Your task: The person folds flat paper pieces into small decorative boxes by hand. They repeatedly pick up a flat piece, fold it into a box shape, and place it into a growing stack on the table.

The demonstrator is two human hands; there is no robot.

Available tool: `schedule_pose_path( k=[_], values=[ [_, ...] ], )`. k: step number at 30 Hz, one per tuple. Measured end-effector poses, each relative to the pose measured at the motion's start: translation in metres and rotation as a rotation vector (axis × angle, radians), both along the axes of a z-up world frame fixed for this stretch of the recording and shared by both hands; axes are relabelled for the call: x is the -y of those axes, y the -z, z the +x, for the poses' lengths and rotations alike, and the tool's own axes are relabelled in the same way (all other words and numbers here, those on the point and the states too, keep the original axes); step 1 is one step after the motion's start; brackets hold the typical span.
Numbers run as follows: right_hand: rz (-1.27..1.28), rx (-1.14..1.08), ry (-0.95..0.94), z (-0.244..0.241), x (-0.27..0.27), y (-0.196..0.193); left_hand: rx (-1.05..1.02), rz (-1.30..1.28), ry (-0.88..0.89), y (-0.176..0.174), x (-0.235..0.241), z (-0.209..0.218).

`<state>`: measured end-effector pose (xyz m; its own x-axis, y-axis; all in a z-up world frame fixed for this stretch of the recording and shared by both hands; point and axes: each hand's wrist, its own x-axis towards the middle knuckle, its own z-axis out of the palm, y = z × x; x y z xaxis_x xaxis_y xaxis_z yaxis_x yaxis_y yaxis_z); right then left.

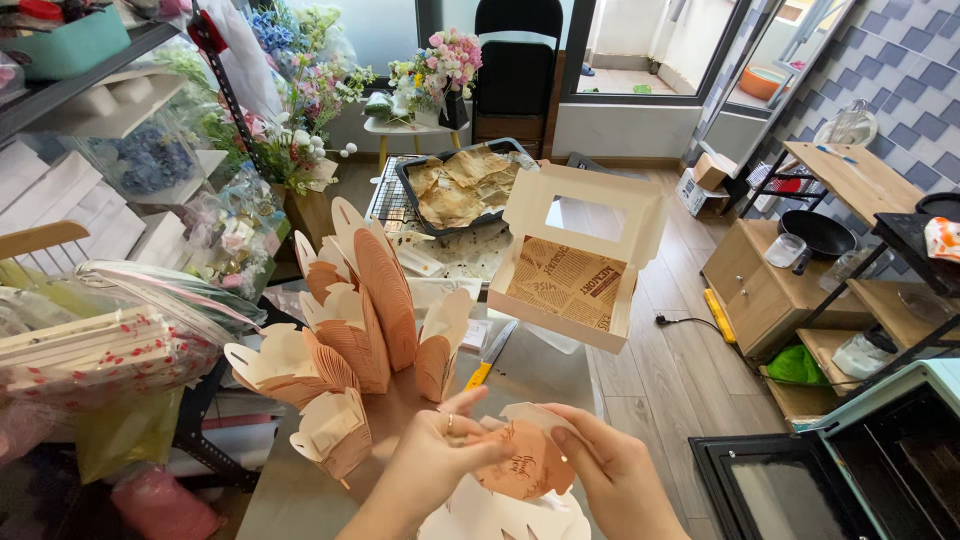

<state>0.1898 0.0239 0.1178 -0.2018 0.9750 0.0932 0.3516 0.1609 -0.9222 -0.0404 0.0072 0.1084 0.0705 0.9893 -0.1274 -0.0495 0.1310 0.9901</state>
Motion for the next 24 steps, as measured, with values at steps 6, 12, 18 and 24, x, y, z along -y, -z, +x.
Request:
schedule_pose_path(
  k=[6, 12, 18, 24],
  values=[
    [0.551, 0.263, -0.011, 0.003, 0.009, -0.003, 0.507, -0.452, -0.069, -0.004, 0.001, -0.001],
    [0.826, 0.117, -0.071, 0.010, 0.012, 0.005, 0.616, -0.434, 0.003, -0.008, 0.009, -0.009],
    [0.713, 0.064, 0.006, 0.010, 0.018, 0.009, 0.624, -0.406, -0.002, -0.004, 0.012, -0.016],
    [0.943, 0.136, -0.048, 0.006, 0.020, -0.004, 0.401, -0.284, 0.002, -0.010, 0.016, -0.014]
  ],
)
